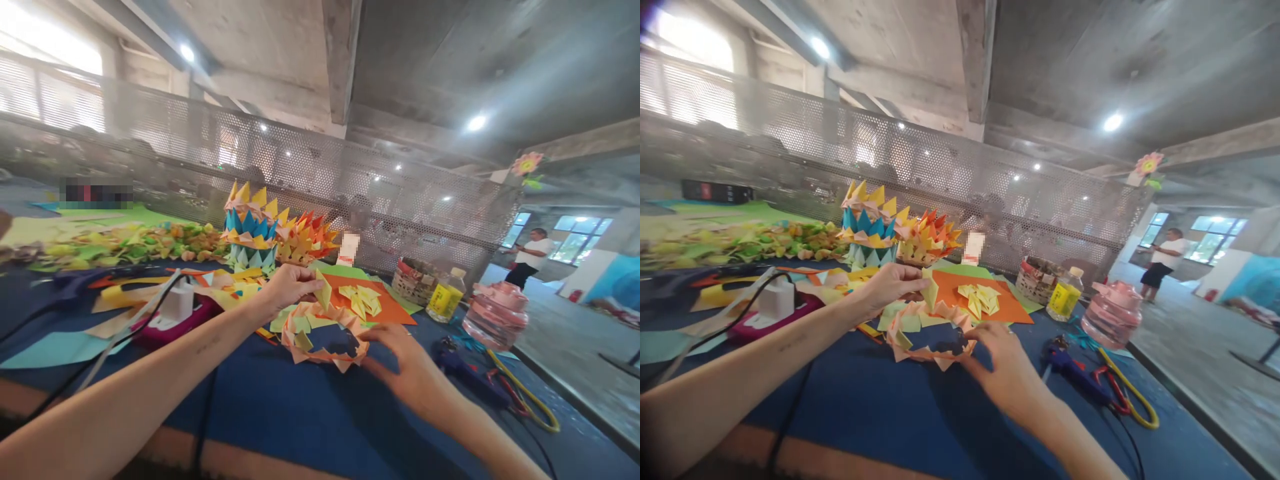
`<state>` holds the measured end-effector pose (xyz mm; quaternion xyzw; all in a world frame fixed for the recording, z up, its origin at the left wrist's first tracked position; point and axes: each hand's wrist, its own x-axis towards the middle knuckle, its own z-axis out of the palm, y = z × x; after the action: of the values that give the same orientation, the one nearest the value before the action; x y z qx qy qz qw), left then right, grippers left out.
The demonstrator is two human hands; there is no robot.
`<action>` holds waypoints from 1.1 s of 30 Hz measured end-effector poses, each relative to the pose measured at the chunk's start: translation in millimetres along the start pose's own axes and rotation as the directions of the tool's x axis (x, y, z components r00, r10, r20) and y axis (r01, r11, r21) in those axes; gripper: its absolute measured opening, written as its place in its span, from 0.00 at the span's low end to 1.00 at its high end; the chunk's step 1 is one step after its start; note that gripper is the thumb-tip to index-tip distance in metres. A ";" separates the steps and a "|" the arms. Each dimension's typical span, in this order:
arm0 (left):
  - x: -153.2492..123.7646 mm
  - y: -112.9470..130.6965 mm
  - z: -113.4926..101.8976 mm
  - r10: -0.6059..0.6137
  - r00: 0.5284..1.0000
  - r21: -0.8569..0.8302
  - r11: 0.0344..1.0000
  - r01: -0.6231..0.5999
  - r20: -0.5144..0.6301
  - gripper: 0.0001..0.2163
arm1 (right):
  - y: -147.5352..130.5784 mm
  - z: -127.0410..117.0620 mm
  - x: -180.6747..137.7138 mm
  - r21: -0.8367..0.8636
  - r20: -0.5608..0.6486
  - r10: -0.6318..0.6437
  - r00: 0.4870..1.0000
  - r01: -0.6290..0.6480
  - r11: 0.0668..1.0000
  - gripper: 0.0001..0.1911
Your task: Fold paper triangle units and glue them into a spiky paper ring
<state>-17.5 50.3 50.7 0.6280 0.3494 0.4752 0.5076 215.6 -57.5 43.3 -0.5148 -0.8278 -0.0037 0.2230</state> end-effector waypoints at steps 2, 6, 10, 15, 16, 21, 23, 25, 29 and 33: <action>-1.5 0.3 1.7 0.022 1.000 0.024 0.999 -0.023 0.016 0.04 | -19.6 15.4 10.7 -0.011 0.055 -0.038 0.998 0.039 0.999 0.12; -4.1 -1.2 5.6 0.074 0.996 0.063 0.995 -0.077 0.045 0.07 | -28.9 35.4 24.9 -0.022 0.062 -0.094 0.994 0.095 0.995 0.14; -8.2 -6.6 8.2 0.107 0.993 0.101 0.988 -0.113 0.058 0.12 | -21.5 48.0 23.7 -0.046 -0.040 -0.212 0.976 0.211 0.977 0.05; -26.2 -9.4 9.3 0.244 0.966 0.208 0.944 -0.257 0.085 0.08 | -20.3 53.8 8.7 -0.283 -0.237 -0.520 0.820 0.454 0.845 0.15; -31.5 -8.4 10.1 0.281 0.953 0.246 0.921 -0.301 0.112 0.08 | -21.3 53.8 6.3 -0.328 -0.232 -0.564 0.793 0.482 0.813 0.16; -55.3 -0.7 17.9 0.467 0.852 0.339 0.782 -0.523 0.237 0.07 | -24.9 54.7 2.2 -0.388 -0.263 -0.633 0.728 0.521 0.760 0.18; -60.4 -0.7 20.2 0.515 0.809 0.365 0.722 -0.587 0.283 0.07 | -24.8 56.0 2.6 -0.372 -0.270 -0.618 0.739 0.512 0.775 0.18; -63.0 -3.4 21.5 0.498 0.817 0.396 0.714 -0.577 0.292 0.07 | -24.2 57.3 2.7 -0.360 -0.264 -0.607 0.750 0.507 0.783 0.17; -65.8 -10.5 23.1 0.411 0.852 0.425 0.741 -0.520 0.325 0.08 | -23.4 58.9 0.9 -0.346 -0.255 -0.602 0.757 0.510 0.788 0.16; -68.0 -12.1 25.3 0.361 0.860 0.436 0.750 -0.497 0.360 0.08 | -23.9 57.9 -1.5 -0.323 -0.235 -0.575 0.784 0.494 0.807 0.15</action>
<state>-13.6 -17.2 21.6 0.8589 0.2407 0.3846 0.2373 174.6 -56.3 -4.1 -0.2726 -0.8853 -0.2528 0.2795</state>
